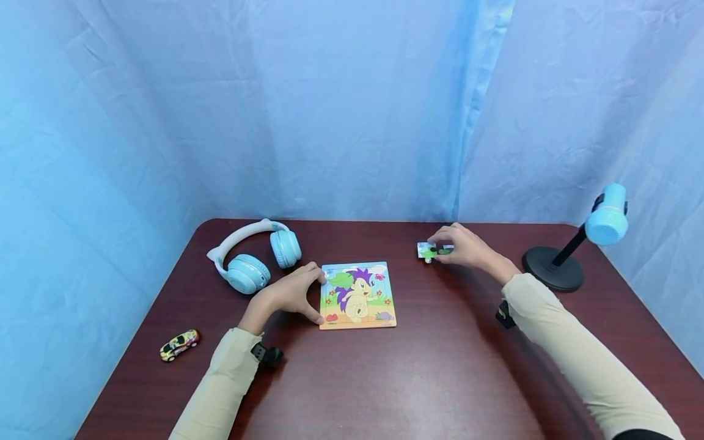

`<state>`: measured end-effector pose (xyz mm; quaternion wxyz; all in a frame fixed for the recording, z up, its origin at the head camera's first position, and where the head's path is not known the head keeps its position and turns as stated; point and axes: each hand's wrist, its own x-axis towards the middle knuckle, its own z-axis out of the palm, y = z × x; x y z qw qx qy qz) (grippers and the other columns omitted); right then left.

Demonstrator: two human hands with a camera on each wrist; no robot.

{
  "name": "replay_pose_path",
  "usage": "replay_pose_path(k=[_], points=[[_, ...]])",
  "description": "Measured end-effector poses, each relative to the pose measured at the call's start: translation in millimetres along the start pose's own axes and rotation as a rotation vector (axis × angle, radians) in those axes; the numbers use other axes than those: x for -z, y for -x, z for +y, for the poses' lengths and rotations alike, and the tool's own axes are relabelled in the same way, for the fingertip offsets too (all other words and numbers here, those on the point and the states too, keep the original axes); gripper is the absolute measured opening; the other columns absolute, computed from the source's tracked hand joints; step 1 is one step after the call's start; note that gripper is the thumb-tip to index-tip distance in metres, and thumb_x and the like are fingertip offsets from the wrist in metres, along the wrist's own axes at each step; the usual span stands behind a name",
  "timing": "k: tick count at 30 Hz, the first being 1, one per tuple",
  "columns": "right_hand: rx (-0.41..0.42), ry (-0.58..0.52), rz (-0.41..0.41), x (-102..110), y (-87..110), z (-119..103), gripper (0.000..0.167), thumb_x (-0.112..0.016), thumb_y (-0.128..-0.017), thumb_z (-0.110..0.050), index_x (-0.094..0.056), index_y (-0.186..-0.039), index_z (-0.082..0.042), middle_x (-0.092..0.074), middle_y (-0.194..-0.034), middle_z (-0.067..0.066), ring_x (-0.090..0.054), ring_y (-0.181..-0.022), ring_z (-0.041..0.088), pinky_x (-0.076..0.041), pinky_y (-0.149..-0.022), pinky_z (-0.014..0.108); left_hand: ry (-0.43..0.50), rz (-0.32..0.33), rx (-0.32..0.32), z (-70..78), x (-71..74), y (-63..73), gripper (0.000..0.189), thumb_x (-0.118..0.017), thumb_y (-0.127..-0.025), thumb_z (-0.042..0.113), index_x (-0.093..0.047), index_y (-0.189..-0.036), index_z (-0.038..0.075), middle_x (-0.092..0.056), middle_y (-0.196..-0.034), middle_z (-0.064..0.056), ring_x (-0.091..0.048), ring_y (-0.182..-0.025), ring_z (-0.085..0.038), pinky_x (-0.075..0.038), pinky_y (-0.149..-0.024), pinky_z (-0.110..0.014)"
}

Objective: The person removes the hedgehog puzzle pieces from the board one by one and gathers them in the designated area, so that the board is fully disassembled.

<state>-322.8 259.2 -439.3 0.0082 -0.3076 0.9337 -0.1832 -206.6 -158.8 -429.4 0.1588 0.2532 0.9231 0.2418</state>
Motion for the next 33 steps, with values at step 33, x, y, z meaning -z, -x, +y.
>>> replay_pose_path(k=[33], points=[[-0.006,-0.021,-0.047,-8,4.8,16,0.036,-0.074,-0.090,-0.009,-0.071,-0.125,-0.001,-0.068,-0.125,0.019,-0.059,-0.110,0.034,-0.047,-0.092,0.054,-0.007,-0.012,0.008,0.4,-2.8,0.1,0.070,-0.094,-0.073,0.031,-0.057,-0.125,0.002,-0.053,-0.123,-0.010,-0.050,-0.120,-0.025,-0.046,-0.104,-0.043]])
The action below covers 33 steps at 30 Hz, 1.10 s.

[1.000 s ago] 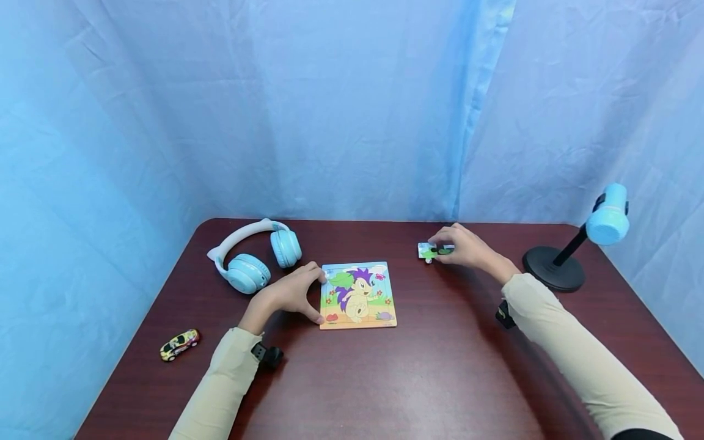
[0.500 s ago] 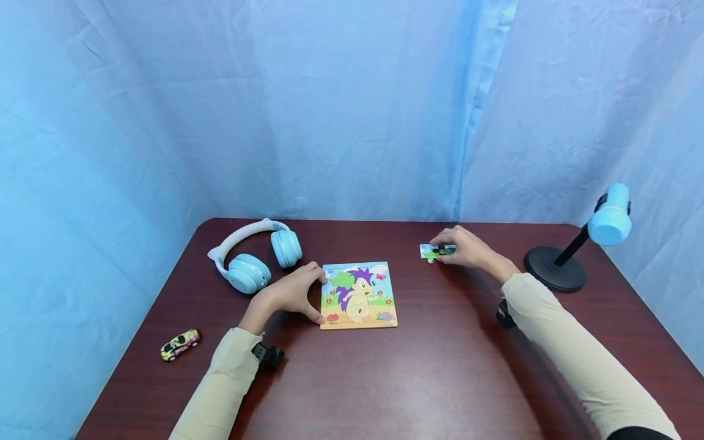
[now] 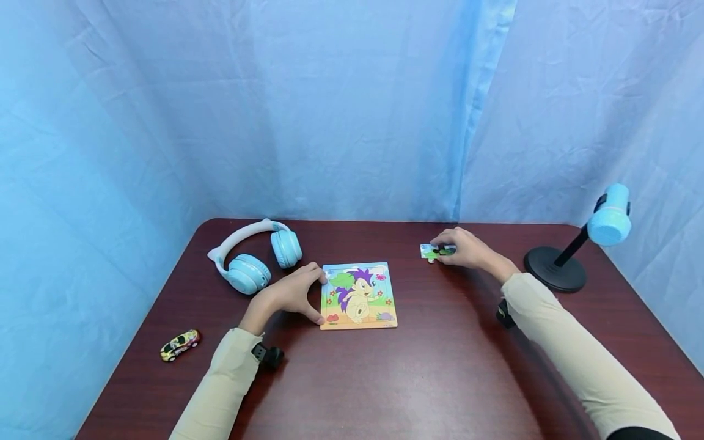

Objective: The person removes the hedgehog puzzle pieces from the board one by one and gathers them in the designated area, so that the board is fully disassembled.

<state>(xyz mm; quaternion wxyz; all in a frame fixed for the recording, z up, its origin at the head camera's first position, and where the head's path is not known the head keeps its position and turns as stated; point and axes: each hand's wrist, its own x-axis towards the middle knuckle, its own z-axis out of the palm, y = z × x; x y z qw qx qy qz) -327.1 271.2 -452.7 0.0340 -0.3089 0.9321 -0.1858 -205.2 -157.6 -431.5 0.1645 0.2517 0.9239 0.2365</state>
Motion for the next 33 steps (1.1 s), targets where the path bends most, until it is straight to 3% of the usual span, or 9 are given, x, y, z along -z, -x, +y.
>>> replay_pose_path(k=[14,20,25,33], points=[[0.015,-0.010,-0.005,3,-7.4,-21,0.043,-0.077,-0.089,-0.012,-0.068,-0.130,-0.001,-0.067,-0.128,0.017,-0.059,-0.114,0.034,-0.050,-0.092,0.053,-0.005,0.001,-0.005,-2.8,2.9,-2.3,0.069,-0.094,-0.073,0.030,-0.057,-0.124,0.002,-0.052,-0.123,-0.011,-0.051,-0.120,-0.026,-0.046,-0.103,-0.043],[0.021,-0.052,-0.012,-4,-10.7,-54,0.046,-0.078,-0.089,-0.017,-0.068,-0.132,-0.006,-0.066,-0.131,0.014,-0.056,-0.117,0.032,-0.049,-0.098,0.054,0.004,-0.003,0.010,-2.2,2.7,-3.4,0.069,-0.094,-0.073,0.030,-0.056,-0.125,0.002,-0.052,-0.124,-0.011,-0.050,-0.121,-0.027,-0.046,-0.104,-0.043],[0.114,-0.072,-0.027,-14,-16.1,-84,0.045,-0.080,-0.088,-0.017,-0.069,-0.130,-0.006,-0.068,-0.126,0.012,-0.058,-0.115,0.030,-0.050,-0.099,0.052,0.005,-0.002,0.014,-3.8,2.8,-5.7,0.069,-0.093,-0.073,0.030,-0.056,-0.125,0.003,-0.052,-0.125,-0.010,-0.050,-0.122,-0.026,-0.046,-0.104,-0.043],[0.223,-0.059,-0.141,-30,-21.4,-122,0.045,-0.080,-0.088,-0.021,-0.070,-0.129,-0.007,-0.069,-0.125,0.009,-0.059,-0.118,0.028,-0.050,-0.101,0.050,0.002,0.003,0.011,-4.3,2.2,-6.8,0.069,-0.094,-0.073,0.030,-0.057,-0.125,0.002,-0.052,-0.125,-0.010,-0.050,-0.121,-0.026,-0.046,-0.104,-0.043]])
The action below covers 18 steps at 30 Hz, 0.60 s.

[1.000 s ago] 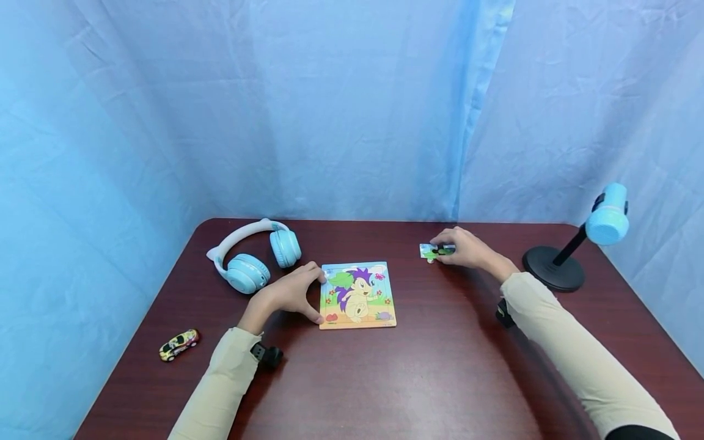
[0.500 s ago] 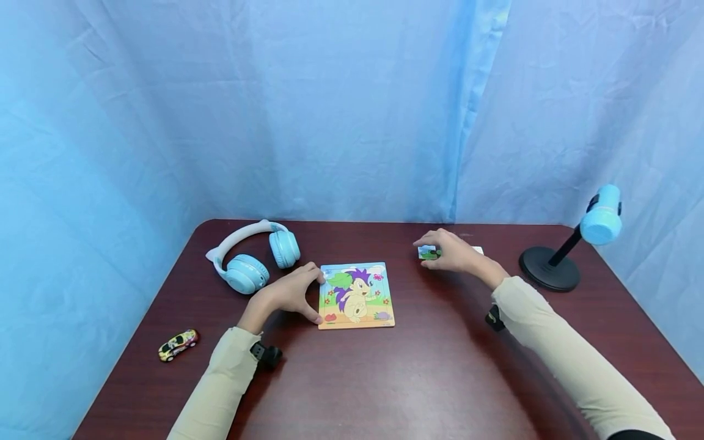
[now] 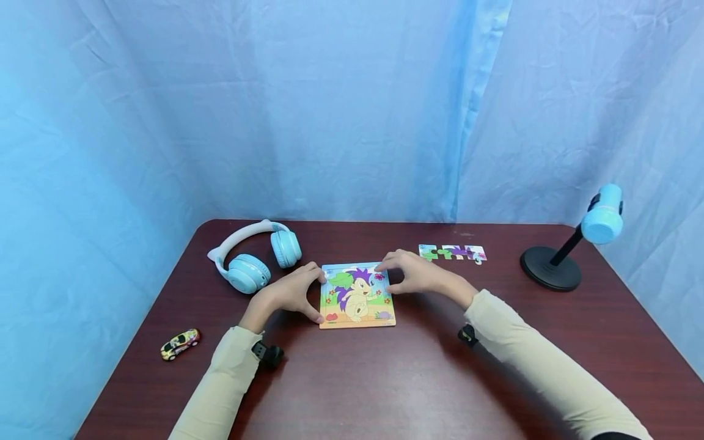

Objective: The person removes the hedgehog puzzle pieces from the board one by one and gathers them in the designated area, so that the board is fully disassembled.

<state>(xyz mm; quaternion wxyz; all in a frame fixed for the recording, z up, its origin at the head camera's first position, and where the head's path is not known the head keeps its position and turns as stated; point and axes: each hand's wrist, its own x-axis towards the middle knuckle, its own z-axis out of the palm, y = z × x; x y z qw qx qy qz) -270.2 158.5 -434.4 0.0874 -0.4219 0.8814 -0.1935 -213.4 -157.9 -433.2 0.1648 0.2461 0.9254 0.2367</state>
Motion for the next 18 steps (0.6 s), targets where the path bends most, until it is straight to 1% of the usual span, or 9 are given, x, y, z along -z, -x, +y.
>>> replay_pose_path(k=[3,7,10,13,18], points=[[0.018,0.018,-0.049,-4,-3.5,-10,0.044,-0.080,-0.088,-0.023,-0.071,-0.128,-0.008,-0.068,-0.126,0.009,-0.058,-0.117,0.027,-0.050,-0.101,0.048,-0.002,0.000,0.002,-0.2,0.0,0.4,0.070,-0.093,-0.073,0.030,-0.057,-0.126,0.003,-0.052,-0.125,-0.010,-0.050,-0.121,-0.025,-0.046,-0.105,-0.042],[-0.017,0.005,-0.101,-7,-5.7,-19,0.047,-0.080,-0.087,-0.024,-0.070,-0.131,-0.010,-0.064,-0.133,0.011,-0.056,-0.122,0.027,-0.049,-0.103,0.048,-0.004,0.004,-0.001,0.0,1.3,0.5,0.070,-0.094,-0.073,0.030,-0.057,-0.125,0.002,-0.052,-0.124,-0.010,-0.050,-0.120,-0.026,-0.046,-0.104,-0.043],[-0.036,-0.003,-0.116,-10,-8.1,-23,0.049,-0.081,-0.087,-0.024,-0.069,-0.132,-0.010,-0.061,-0.137,0.012,-0.055,-0.127,0.029,-0.048,-0.106,0.049,-0.003,0.007,-0.004,-0.1,2.3,-0.2,0.070,-0.094,-0.073,0.030,-0.057,-0.125,0.002,-0.052,-0.123,-0.010,-0.050,-0.119,-0.026,-0.046,-0.104,-0.043],[-0.035,0.008,-0.121,-14,-11.4,-24,0.048,-0.081,-0.087,-0.024,-0.069,-0.132,-0.010,-0.060,-0.138,0.013,-0.055,-0.129,0.030,-0.047,-0.107,0.049,0.001,0.004,-0.007,-0.7,1.9,-1.1,0.071,-0.094,-0.073,0.030,-0.056,-0.126,0.001,-0.052,-0.124,-0.011,-0.050,-0.120,-0.026,-0.046,-0.104,-0.043],[-0.024,0.011,-0.132,-18,-16.0,-26,0.044,-0.082,-0.088,-0.024,-0.071,-0.129,-0.012,-0.061,-0.135,0.011,-0.056,-0.125,0.028,-0.049,-0.104,0.047,0.003,0.001,-0.007,-1.4,0.6,-1.3,0.070,-0.094,-0.073,0.031,-0.057,-0.125,0.002,-0.052,-0.124,-0.011,-0.050,-0.120,-0.027,-0.046,-0.104,-0.044]])
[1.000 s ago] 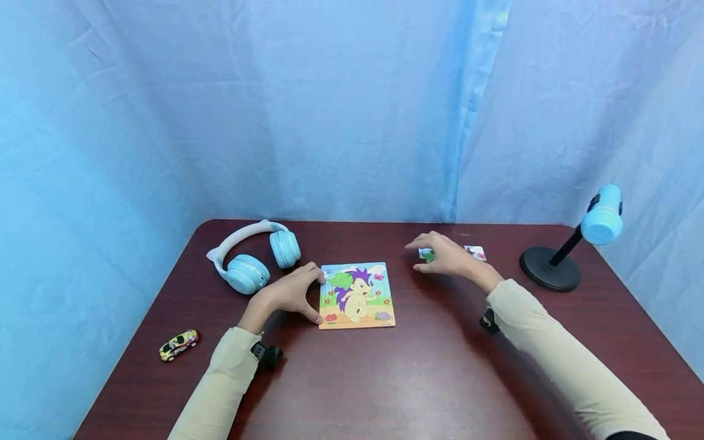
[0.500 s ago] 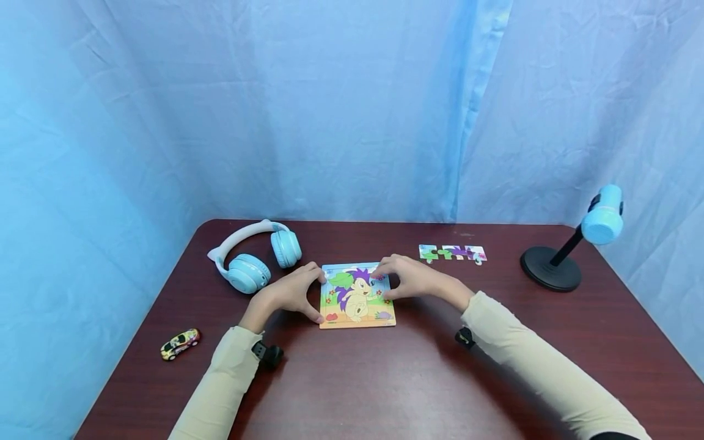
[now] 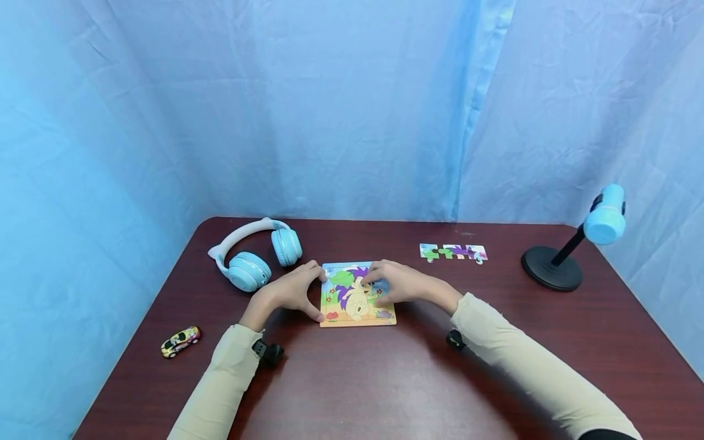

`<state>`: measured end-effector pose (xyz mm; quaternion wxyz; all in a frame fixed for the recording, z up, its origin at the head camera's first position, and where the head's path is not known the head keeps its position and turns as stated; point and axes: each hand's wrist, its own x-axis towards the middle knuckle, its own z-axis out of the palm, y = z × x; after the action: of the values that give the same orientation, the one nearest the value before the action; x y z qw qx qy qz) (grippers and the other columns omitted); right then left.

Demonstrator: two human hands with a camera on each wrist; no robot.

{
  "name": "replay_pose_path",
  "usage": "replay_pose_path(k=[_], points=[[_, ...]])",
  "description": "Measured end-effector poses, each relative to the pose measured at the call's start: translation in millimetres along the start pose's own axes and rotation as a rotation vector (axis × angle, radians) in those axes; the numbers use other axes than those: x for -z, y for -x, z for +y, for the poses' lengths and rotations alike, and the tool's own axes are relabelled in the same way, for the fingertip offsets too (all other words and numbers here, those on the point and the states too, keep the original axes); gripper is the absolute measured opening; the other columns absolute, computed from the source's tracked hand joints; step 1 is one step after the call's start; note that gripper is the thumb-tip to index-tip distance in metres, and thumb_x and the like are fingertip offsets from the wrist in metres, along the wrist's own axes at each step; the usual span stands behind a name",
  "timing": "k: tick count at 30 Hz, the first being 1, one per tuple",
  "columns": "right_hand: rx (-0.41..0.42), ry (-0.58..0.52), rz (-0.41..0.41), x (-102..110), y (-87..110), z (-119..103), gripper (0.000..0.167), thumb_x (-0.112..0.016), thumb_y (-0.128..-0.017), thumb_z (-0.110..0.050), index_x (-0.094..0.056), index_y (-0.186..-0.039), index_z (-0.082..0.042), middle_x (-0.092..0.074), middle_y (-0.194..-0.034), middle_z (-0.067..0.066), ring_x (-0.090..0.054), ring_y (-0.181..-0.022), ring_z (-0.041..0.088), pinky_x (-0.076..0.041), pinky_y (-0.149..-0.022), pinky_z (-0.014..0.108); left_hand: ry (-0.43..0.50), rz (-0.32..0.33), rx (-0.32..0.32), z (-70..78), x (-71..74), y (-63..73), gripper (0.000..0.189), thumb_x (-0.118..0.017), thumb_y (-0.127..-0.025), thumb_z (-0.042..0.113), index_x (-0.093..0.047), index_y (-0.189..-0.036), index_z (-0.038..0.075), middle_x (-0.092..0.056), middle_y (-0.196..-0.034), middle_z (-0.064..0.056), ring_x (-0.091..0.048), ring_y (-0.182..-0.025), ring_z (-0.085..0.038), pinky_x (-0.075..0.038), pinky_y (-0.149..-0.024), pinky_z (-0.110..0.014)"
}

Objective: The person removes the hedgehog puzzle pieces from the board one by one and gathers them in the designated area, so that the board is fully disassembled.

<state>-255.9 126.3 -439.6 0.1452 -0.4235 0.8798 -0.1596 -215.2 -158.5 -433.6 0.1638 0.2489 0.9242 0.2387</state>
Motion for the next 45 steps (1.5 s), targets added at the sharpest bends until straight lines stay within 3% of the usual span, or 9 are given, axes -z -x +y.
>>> replay_pose_path(k=[11,26,38,45], points=[[0.036,-0.015,-0.036,6,-6.2,-6,0.035,-0.083,-0.087,-0.020,-0.075,-0.121,-0.016,-0.063,-0.121,0.005,-0.053,-0.113,0.022,-0.050,-0.094,0.040,-0.001,0.002,0.002,0.8,0.9,1.5,0.069,-0.094,-0.072,0.030,-0.058,-0.125,0.003,-0.053,-0.122,-0.009,-0.050,-0.118,-0.024,-0.046,-0.103,-0.042],[-0.001,-0.024,-0.051,5,-6.8,-12,0.035,-0.083,-0.086,-0.019,-0.075,-0.121,-0.015,-0.061,-0.116,0.005,-0.056,-0.104,0.019,-0.051,-0.084,0.033,0.000,0.003,-0.001,1.2,0.4,1.6,0.070,-0.094,-0.072,0.030,-0.057,-0.124,0.002,-0.053,-0.123,-0.009,-0.050,-0.120,-0.026,-0.046,-0.104,-0.043],[-0.002,-0.014,-0.126,16,-7.9,-19,0.043,-0.078,-0.083,-0.001,-0.074,-0.124,-0.012,-0.061,-0.122,0.009,-0.053,-0.109,0.022,-0.051,-0.085,0.034,-0.011,-0.001,-0.005,1.2,1.7,-0.1,0.069,-0.094,-0.073,0.030,-0.057,-0.125,0.003,-0.053,-0.123,-0.010,-0.050,-0.119,-0.026,-0.046,-0.104,-0.043],[0.004,0.012,-0.113,16,-4.6,-16,0.044,-0.076,-0.082,0.002,-0.074,-0.123,-0.013,-0.060,-0.121,0.009,-0.053,-0.109,0.023,-0.050,-0.081,0.031,-0.007,-0.005,-0.006,1.6,1.6,0.7,0.070,-0.094,-0.073,0.030,-0.057,-0.125,0.002,-0.053,-0.122,-0.010,-0.050,-0.119,-0.026,-0.046,-0.104,-0.043]])
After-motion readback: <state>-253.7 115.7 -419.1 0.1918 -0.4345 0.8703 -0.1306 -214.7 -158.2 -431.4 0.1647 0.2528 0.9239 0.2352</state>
